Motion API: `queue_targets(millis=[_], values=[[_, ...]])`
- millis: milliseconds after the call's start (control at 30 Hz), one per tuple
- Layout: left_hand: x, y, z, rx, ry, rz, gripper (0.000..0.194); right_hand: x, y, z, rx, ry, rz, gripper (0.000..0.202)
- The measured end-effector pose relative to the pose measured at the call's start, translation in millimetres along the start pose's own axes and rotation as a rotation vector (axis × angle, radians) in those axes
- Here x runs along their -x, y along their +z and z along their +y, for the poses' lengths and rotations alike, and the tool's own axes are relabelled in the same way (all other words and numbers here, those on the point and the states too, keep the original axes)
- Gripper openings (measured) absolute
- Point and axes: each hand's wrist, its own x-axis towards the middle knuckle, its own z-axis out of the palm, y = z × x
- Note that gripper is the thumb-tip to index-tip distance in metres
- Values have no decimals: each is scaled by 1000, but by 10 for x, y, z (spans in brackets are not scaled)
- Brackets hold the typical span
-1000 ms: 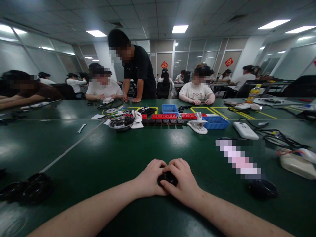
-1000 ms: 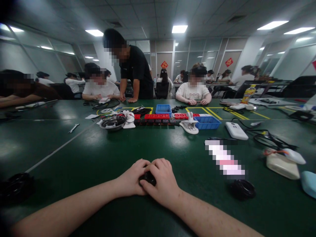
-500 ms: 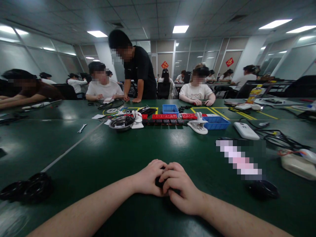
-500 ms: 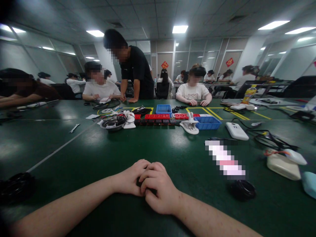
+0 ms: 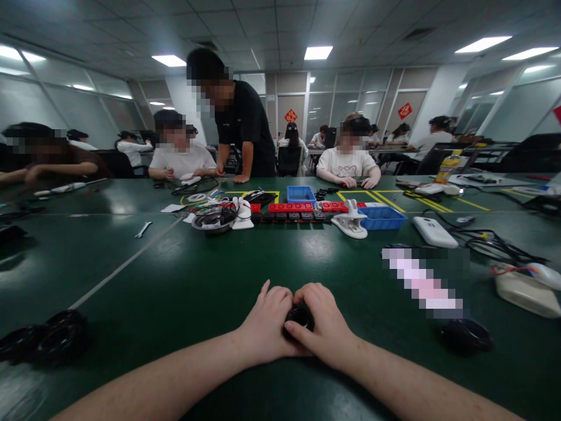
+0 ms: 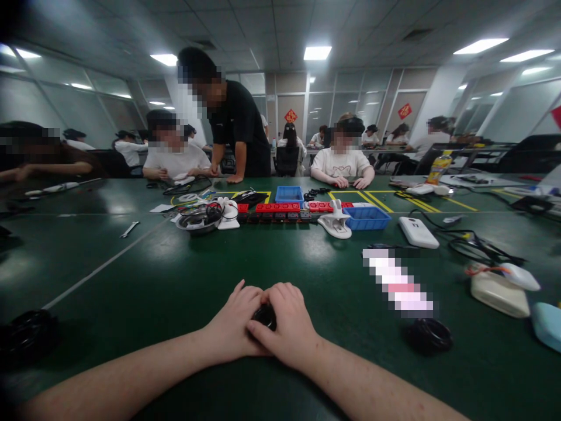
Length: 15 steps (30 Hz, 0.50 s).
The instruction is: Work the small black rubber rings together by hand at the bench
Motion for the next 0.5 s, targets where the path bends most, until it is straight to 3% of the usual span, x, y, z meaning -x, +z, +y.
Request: queue_targets(millis=[233, 500], values=[[-31, -10, -29, 41, 15, 29, 52, -17, -13, -3, 28, 7, -30, 22], [-69, 5, -133, 94, 62, -10, 58, -17, -31, -14, -6, 29, -54, 17]])
